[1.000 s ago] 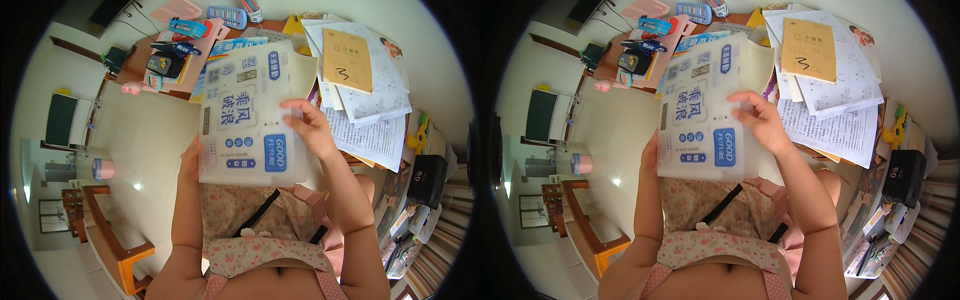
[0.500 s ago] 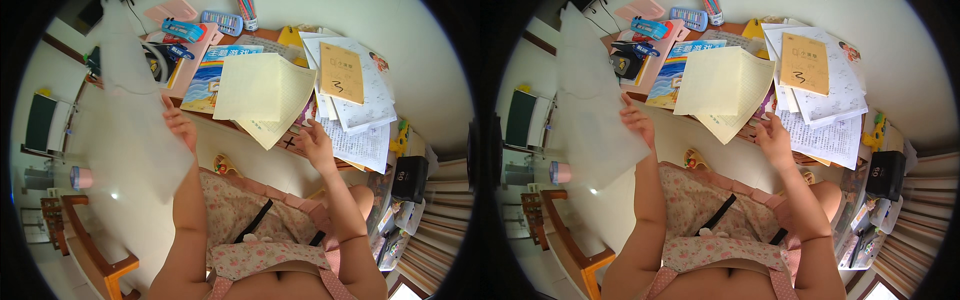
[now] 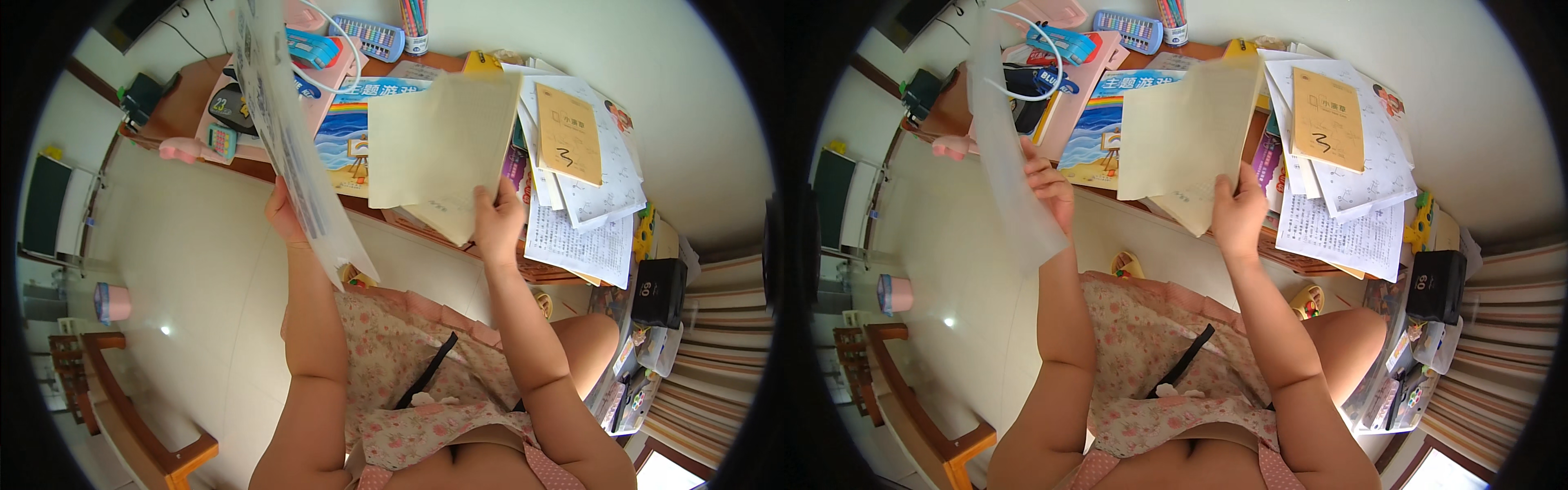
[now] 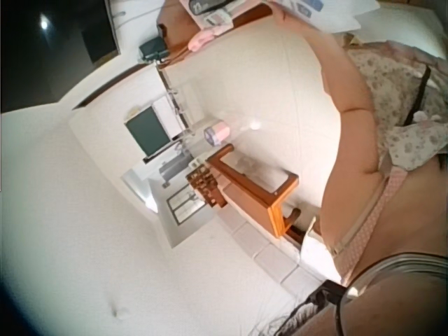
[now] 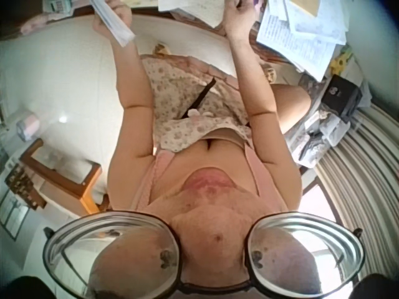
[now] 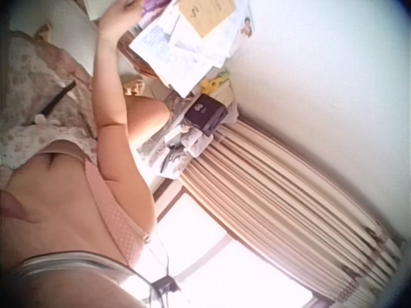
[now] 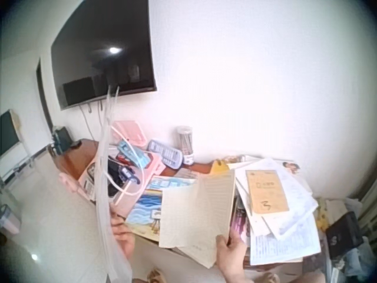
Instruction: The person organizes stationery and papers on a cluttered desk. They place pens into a pencil case, move an abacus and calculator, sort through papers and notebooks, and store items into a drawer.
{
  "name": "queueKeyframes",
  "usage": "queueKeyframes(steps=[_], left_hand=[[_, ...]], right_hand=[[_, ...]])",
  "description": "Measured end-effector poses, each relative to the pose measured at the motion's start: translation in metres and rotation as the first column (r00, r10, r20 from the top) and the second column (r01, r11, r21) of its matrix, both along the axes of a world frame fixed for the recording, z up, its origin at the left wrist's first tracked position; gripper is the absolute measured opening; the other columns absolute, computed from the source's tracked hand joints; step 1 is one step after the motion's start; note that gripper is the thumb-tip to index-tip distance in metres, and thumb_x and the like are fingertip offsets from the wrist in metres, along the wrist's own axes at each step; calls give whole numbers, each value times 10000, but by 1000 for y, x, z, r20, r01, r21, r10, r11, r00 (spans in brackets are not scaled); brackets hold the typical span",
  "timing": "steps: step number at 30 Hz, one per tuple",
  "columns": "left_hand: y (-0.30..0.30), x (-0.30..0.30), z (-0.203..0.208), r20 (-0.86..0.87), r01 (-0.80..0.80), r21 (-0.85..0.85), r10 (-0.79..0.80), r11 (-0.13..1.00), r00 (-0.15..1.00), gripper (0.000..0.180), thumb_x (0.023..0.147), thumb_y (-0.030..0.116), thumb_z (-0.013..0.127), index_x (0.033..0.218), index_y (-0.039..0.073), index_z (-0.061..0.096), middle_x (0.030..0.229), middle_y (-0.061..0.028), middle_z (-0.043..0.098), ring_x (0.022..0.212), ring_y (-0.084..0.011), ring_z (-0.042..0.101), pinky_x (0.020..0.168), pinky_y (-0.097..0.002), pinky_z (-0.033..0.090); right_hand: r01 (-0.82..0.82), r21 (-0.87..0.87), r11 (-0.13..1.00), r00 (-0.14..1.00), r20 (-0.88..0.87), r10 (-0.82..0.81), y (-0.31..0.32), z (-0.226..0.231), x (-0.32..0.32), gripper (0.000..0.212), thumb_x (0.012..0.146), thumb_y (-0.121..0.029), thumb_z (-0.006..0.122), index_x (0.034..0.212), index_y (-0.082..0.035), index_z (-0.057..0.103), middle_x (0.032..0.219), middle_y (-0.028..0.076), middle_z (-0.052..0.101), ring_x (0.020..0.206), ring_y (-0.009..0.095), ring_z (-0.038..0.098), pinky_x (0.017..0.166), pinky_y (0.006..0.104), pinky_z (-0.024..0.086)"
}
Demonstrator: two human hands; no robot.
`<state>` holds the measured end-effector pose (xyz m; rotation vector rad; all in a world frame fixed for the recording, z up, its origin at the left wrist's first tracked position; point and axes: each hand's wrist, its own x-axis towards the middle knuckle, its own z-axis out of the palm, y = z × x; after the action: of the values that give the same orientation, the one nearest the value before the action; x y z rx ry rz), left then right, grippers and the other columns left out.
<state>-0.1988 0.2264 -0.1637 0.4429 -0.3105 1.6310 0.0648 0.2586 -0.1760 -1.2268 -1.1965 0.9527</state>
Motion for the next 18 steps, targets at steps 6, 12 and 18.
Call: queueKeyframes(steps=[6, 12, 18], left_hand=[[3, -19, -2, 79, 19, 152, -31, 988, 996, 449, 947, 167, 493, 1370, 42, 407, 1000, -138, 627, 842, -187, 642, 677, -274, 570], [1, -23, -3, 106, 6, 138, -21, 990, 994, 452, 941, 171, 499, 1370, 57, 413, 1022, -141, 618, 827, -193, 642, 659, -270, 567], [4, -21, -4, 107, 25, 134, -39, 991, 993, 452, 946, 154, 491, 1380, 67, 402, 1026, -148, 611, 846, -202, 639, 661, -260, 562]], right_hand=[[307, 272, 912, 948, 0, -319, -4, 58, 19, 159, 893, -62, 544, 1003, 37, 600, 777, 12, 590, 689, 43, 462, 623, 204, 412], [380, 212, 900, 897, -320, -304, 13, 87, 21, 144, 890, -57, 548, 1005, 23, 581, 866, 34, 619, 751, 77, 530, 675, 217, 431], [-7, 26, 1000, 958, -285, 14, 43, 52, -24, 202, 865, -70, 578, 1049, 11, 592, 921, 37, 630, 772, 92, 566, 653, 235, 451]])
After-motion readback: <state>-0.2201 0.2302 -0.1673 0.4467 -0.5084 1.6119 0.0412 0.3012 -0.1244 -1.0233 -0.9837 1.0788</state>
